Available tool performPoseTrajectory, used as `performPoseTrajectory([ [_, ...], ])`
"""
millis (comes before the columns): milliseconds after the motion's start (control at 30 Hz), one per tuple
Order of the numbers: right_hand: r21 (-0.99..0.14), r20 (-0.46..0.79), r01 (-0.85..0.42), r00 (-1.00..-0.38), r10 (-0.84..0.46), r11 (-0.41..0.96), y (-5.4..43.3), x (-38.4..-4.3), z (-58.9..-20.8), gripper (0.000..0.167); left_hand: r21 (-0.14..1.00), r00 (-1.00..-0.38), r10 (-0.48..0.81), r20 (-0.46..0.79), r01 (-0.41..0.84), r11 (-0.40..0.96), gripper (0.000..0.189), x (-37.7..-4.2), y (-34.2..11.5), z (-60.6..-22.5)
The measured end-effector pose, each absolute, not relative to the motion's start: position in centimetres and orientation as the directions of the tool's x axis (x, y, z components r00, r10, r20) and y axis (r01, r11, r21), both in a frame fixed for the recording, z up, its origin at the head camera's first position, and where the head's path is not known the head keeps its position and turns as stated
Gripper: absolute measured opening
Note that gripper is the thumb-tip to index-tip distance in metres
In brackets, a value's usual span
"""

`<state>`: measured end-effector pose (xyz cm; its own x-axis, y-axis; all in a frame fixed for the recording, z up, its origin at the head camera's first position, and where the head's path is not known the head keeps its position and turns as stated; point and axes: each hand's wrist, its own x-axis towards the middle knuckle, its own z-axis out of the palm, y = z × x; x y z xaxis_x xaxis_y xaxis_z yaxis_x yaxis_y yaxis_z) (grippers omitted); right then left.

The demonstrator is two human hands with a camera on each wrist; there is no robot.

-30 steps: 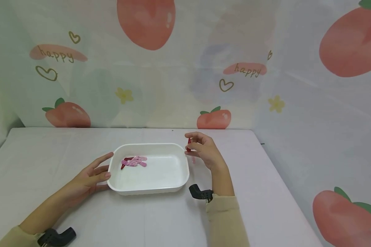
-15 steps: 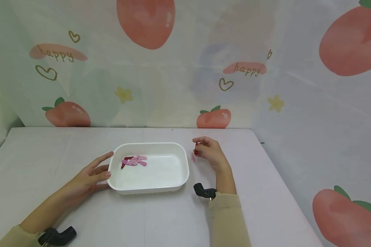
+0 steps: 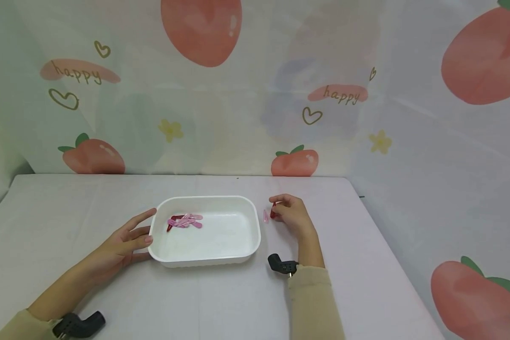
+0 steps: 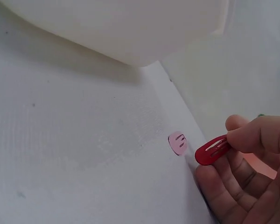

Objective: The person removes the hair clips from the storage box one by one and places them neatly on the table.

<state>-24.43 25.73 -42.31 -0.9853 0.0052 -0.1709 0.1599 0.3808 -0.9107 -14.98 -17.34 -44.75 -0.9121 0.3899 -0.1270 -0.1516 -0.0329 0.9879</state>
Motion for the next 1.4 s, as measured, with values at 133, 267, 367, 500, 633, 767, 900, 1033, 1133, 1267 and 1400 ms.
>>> performPoseTrajectory([
  [133,-0.893,-0.173,0.161,-0.985,0.010,0.421,25.7,-24.5,-42.5,0.028,0.988,-0.914,0.383,-0.136,-0.156,-0.021,0.072,-15.0,-17.3,-44.8],
  [267,-0.875,-0.170,0.153,-0.985,0.005,0.459,25.5,-24.4,-42.4,0.028,0.986,-0.914,0.379,-0.143,-0.164,-0.024,0.071,-15.0,-17.3,-44.7],
  [367,-0.859,-0.166,0.148,-0.986,0.006,0.489,25.3,-24.3,-42.3,0.028,0.987,-0.913,0.383,-0.136,-0.159,-0.027,0.071,-15.0,-17.3,-44.8],
  [500,-0.836,-0.140,0.121,-0.990,0.006,0.536,25.3,-24.3,-42.2,0.029,0.988,-0.914,0.383,-0.132,-0.154,-0.025,0.071,-15.0,-17.3,-44.7],
  [633,-0.816,-0.113,0.101,-0.994,0.015,0.569,25.2,-24.3,-42.2,0.029,0.985,-0.917,0.369,-0.150,-0.169,-0.020,0.071,-15.0,-17.2,-44.7],
  [767,-0.797,-0.108,0.108,-0.994,0.035,0.594,25.1,-24.3,-42.5,0.028,0.986,-0.917,0.372,-0.144,-0.164,-0.023,0.071,-15.0,-17.2,-44.7],
  [900,-0.799,-0.113,0.121,-0.992,0.050,0.589,25.1,-24.3,-42.6,0.029,0.987,-0.918,0.373,-0.136,-0.159,-0.031,0.071,-14.9,-17.3,-44.7],
  [1033,-0.843,-0.133,0.129,-0.991,0.030,0.523,24.9,-24.3,-42.1,0.032,0.987,-0.919,0.369,-0.140,-0.161,-0.027,0.071,-14.8,-17.3,-44.6],
  [1133,-0.906,-0.143,0.122,-0.989,-0.022,0.405,24.8,-24.2,-41.4,0.037,0.986,-0.918,0.370,-0.141,-0.162,-0.026,0.071,-14.8,-17.3,-44.6],
  [1267,-0.957,-0.122,0.091,-0.988,-0.099,0.275,24.5,-24.1,-40.3,0.040,0.987,-0.917,0.374,-0.137,-0.158,-0.028,0.072,-14.9,-17.3,-44.7],
  [1400,-0.968,-0.088,0.049,-0.985,-0.149,0.247,23.5,-23.7,-39.0,0.037,0.987,-0.917,0.376,-0.133,-0.157,-0.034,0.072,-15.0,-17.2,-44.8],
])
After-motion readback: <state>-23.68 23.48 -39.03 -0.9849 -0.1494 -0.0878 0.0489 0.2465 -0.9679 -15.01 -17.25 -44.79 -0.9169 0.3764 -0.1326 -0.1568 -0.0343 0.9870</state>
